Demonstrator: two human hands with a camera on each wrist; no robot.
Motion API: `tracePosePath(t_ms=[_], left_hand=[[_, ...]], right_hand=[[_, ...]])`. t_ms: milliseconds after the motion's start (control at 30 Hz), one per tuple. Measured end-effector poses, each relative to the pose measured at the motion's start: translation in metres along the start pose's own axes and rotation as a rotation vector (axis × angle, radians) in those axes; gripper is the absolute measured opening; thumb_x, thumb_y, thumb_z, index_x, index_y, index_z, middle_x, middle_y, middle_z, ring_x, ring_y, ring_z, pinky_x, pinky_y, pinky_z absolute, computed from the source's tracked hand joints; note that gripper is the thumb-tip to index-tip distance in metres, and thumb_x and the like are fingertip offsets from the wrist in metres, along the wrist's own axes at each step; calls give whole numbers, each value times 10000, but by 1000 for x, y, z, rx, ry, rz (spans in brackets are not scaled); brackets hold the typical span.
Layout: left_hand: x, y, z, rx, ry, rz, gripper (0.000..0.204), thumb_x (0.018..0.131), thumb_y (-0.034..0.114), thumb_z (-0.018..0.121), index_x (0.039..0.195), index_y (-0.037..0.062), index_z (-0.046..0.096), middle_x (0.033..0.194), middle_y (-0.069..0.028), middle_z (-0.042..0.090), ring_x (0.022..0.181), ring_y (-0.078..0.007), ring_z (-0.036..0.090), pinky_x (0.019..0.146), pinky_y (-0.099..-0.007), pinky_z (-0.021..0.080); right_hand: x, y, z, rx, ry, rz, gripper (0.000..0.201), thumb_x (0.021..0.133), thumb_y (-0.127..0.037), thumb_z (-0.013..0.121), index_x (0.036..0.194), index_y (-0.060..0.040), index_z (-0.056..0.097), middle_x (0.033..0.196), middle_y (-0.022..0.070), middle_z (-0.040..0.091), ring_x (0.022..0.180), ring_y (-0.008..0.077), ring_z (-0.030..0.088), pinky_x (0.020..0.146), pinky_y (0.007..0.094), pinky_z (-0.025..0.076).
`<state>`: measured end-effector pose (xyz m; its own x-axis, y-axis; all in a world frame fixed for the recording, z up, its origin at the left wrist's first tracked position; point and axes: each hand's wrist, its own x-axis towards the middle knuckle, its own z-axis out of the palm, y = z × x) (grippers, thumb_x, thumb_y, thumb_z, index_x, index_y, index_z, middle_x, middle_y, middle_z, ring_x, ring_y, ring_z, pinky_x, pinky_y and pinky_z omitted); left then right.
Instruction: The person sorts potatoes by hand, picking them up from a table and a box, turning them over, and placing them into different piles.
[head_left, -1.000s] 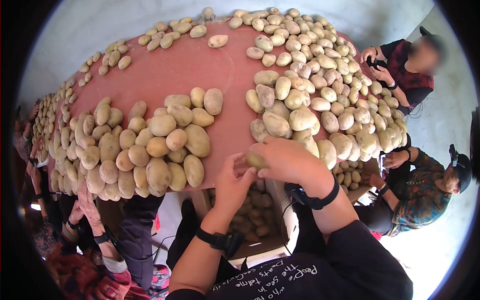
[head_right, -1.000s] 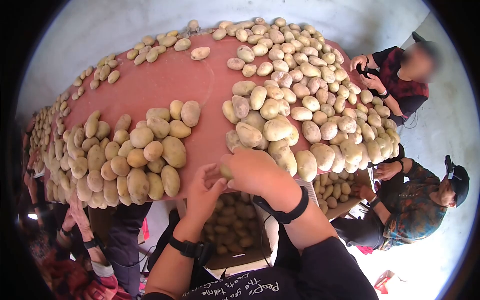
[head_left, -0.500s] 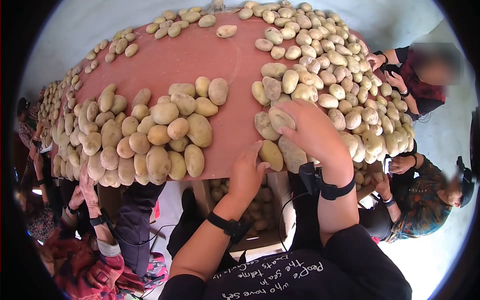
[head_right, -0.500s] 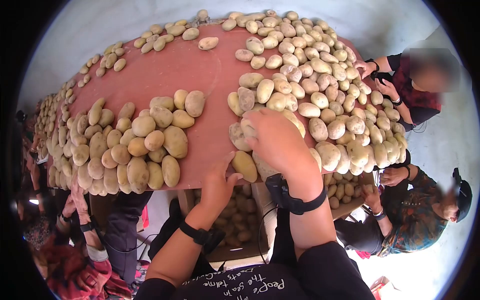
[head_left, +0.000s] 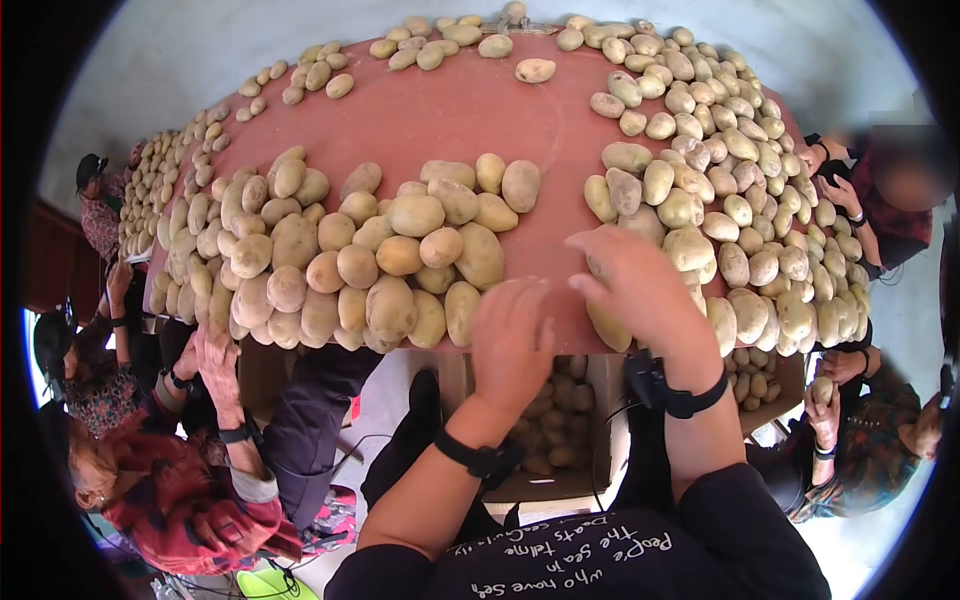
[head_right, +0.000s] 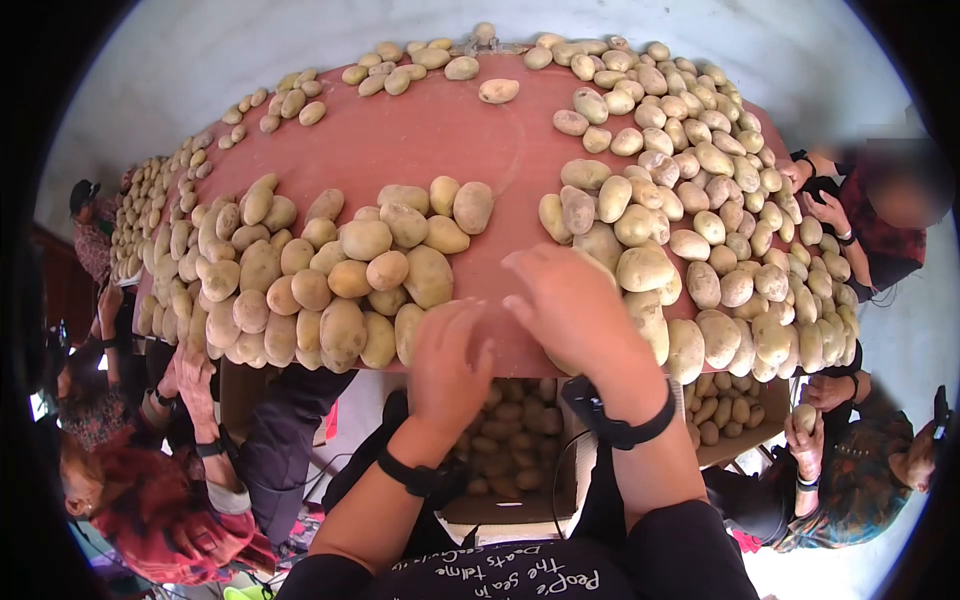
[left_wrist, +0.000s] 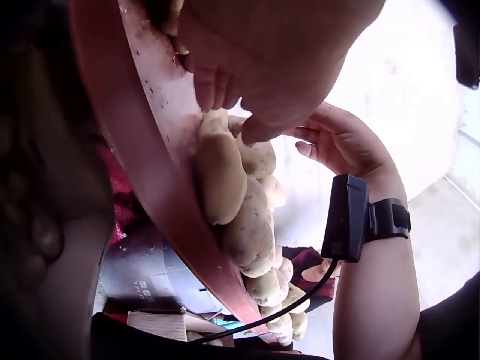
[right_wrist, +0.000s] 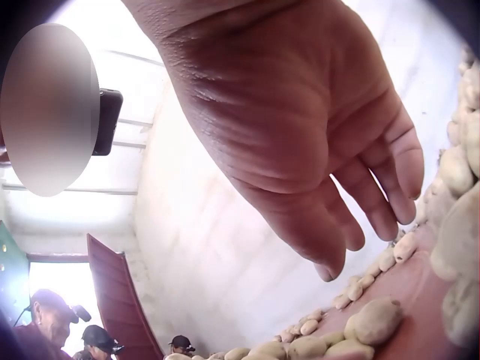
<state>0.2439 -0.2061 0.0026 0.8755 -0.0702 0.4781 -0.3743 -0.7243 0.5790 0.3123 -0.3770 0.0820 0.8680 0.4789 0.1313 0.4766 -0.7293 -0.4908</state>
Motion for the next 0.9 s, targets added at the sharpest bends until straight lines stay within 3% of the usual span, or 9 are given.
tracePosePath(t_ms=[100,200,333,433,533,633,733,833,900], left_hand=[[0,-4,-26,365,-12,-160,652,675,62,767,1285,82,536,1267,-138,549,1159,-354,523,957,-435,430],[-12,-24,-30,485,-47,-252,684,663,67,775,1298,89,521,1282,-122,530,1165,-350,507,961,-444,421],[-19,-31,-34,478,-218,-258,673,677,93,748,1305,88,507,1283,-134,522,1122,-344,527,915,-448,432],[-24,-38,-30,495,-167,-188,651,696,81,768,1298,67,520,1227,-157,575,1094,-363,564,911,-452,458],[-22,-38,-30,327,-133,-186,632,714,57,742,1306,49,520,1174,-185,607,1023,-408,594,886,-477,480],[-18,-31,-34,182,-110,-229,574,773,14,688,1318,27,507,1145,-190,629,976,-367,639,853,-439,522],[-22,-38,-26,-287,-52,-473,513,813,-10,638,1306,-25,497,1094,-185,653,985,-333,646,862,-419,520],[-23,-46,-17,-699,-45,-745,401,879,16,619,1260,-47,511,1094,-144,648,963,-206,647,830,-330,535],[-20,-38,-14,-916,43,-818,364,896,19,601,1241,-52,508,1081,-123,642,937,-155,637,800,-286,535]], right_hand=[[1,-7,23,-56,-29,-61,317,807,-184,699,1090,-53,638,1007,142,635,968,345,616,832,436,506],[2,-17,37,-50,-134,-39,328,809,-184,689,1100,-43,633,1008,146,634,968,337,621,834,429,507],[2,-26,61,-16,-248,-47,306,806,-173,674,1073,-33,623,1014,154,636,968,346,625,818,446,511],[5,-36,72,20,-283,-27,241,804,-178,687,976,-25,614,969,159,634,914,350,641,768,451,523],[7,-34,84,54,-325,-37,230,812,-180,685,950,-15,602,944,161,635,887,354,650,748,446,529],[11,-34,85,151,-409,47,276,841,-192,658,1029,-3,590,976,180,633,914,369,645,780,447,525],[10,-30,87,283,-382,100,385,883,-198,609,1198,12,546,1091,228,600,1018,404,604,866,451,498],[8,-29,82,372,-303,159,480,916,-220,575,1333,1,485,1195,253,549,1100,423,567,930,452,471],[6,-28,81,410,-249,194,496,918,-227,578,1356,-18,475,1232,253,524,1120,421,557,944,452,465]])
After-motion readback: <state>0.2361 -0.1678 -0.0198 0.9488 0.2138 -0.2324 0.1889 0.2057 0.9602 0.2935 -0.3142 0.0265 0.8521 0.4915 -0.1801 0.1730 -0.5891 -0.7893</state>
